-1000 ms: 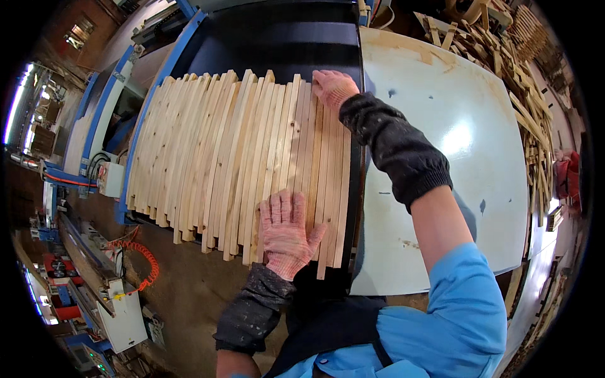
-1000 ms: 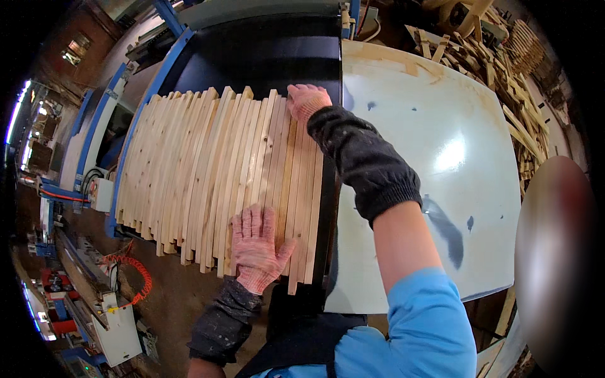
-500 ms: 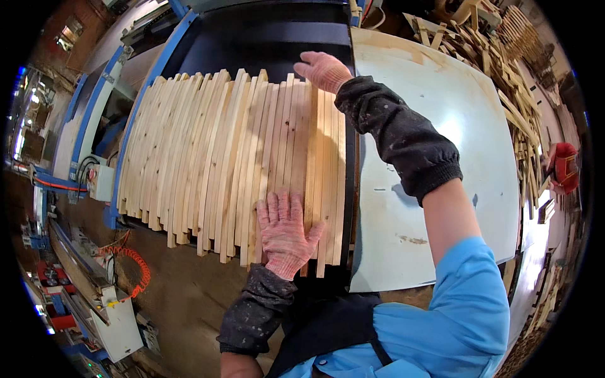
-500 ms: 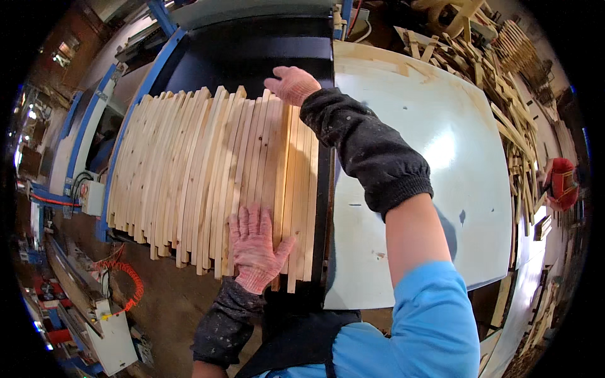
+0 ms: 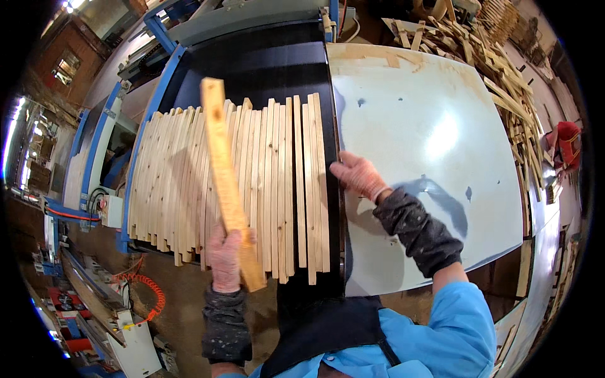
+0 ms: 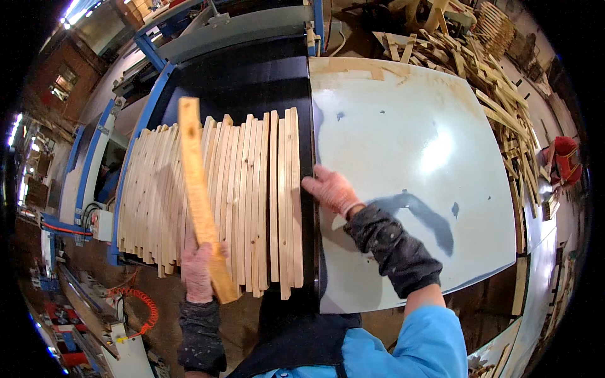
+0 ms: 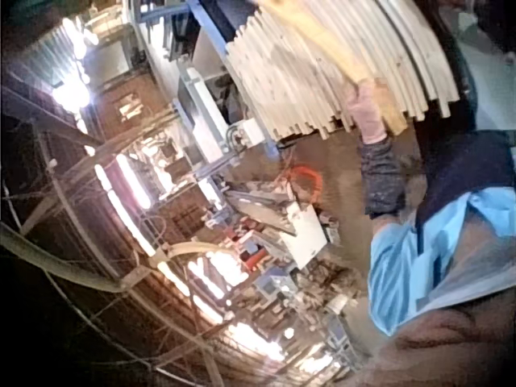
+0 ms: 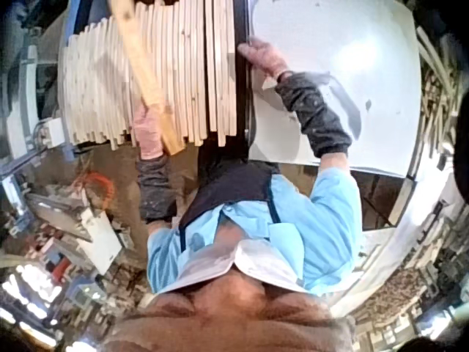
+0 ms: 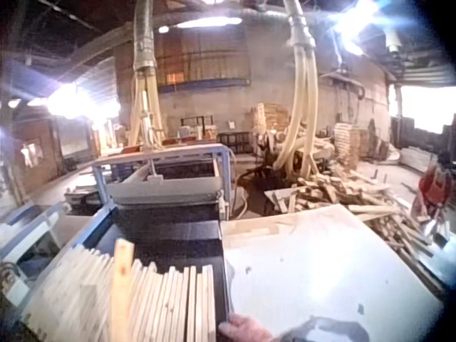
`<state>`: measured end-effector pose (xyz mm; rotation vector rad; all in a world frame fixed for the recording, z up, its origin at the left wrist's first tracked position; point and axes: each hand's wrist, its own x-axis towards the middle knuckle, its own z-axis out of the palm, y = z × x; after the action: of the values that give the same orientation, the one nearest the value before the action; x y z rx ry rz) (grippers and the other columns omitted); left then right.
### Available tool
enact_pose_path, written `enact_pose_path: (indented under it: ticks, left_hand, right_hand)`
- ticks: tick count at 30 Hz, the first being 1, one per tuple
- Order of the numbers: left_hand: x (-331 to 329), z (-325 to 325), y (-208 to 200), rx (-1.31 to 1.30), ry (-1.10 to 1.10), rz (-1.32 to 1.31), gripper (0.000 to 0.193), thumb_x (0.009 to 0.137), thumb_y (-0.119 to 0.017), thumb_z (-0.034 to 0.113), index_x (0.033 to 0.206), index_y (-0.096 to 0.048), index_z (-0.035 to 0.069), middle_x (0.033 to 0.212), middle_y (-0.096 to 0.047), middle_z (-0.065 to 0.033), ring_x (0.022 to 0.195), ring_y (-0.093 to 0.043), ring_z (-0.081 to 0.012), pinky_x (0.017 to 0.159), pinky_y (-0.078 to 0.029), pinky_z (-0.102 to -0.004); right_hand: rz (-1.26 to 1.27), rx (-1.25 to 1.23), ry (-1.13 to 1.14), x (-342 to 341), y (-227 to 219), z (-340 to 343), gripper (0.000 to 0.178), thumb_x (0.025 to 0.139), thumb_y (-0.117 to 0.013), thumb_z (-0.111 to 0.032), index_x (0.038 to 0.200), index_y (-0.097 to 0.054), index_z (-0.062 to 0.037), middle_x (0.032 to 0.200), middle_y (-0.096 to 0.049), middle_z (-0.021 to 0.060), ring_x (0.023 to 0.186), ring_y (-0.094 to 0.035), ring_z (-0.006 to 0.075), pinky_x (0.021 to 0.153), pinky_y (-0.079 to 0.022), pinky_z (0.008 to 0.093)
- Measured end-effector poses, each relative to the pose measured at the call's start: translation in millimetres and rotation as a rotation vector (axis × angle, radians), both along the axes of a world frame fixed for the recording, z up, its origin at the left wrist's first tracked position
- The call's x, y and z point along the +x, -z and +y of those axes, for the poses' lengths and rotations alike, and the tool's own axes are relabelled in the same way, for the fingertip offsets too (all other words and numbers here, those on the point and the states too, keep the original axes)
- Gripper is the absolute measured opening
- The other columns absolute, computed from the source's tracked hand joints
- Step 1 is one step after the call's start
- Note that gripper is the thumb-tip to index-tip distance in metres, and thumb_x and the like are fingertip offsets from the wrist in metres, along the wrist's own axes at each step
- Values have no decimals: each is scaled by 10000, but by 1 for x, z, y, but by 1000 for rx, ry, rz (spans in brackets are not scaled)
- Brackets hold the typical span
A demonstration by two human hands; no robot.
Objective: The person gathers small wooden planks from a metal table and stacks them into neat bundles. They repeatedly lift these bundles and place them onto a conveyor belt or machine, then return to the table to collect more planks. The process involves continuous picking, stacking, and transferring of the wood pieces.
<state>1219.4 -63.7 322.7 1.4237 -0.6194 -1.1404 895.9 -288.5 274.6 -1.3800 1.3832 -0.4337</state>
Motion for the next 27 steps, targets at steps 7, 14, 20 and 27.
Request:
enact_pose_path:
  ticks: [7, 14, 20, 27]
  left_hand:
    - [85, 8, 16, -207, 17, 108, 612, 926, -768, 147, 1489, -541, 59, 1200, -671, -119, 900, -704, -209, 762, -615, -373]
    - [122, 21, 7, -161, 227, 246, 573, 965, -723, 73, 1505, -533, 62, 1199, -670, -103, 892, -694, -182, 790, -603, -353]
    - [143, 7, 5, -318, 434, 101, 788, 993, -776, 124, 1679, -392, 68, 1328, -612, -70, 1100, -628, -154, 923, -591, -340]
    - [149, 4, 16, -426, 536, 339, 1254, 856, -950, 114, 1776, -101, 186, 1547, -515, -96, 1362, -564, -266, 1120, -539, -373]
  right_hand:
    - [-35, -19, 77, 27, 19, 42, 812, 993, -754, -389, 1594, -471, 78, 1480, -657, 276, 1258, -710, 378, 1050, -568, 384]
    - [860, -521, 161, 62, 27, 73, 496, 1064, -644, -237, 1466, -599, 50, 1196, -733, 182, 967, -745, 295, 835, -607, 436]
    - [668, -800, 391, 115, -80, 140, 664, 1023, -612, -49, 1666, -456, -106, 774, -642, 122, 691, -659, 175, 645, -570, 379]
    - [-281, -580, 132, 317, -72, 191, 665, 1082, -659, -71, 1694, -399, -82, 1061, -725, 54, 856, -660, 114, 754, -581, 274]
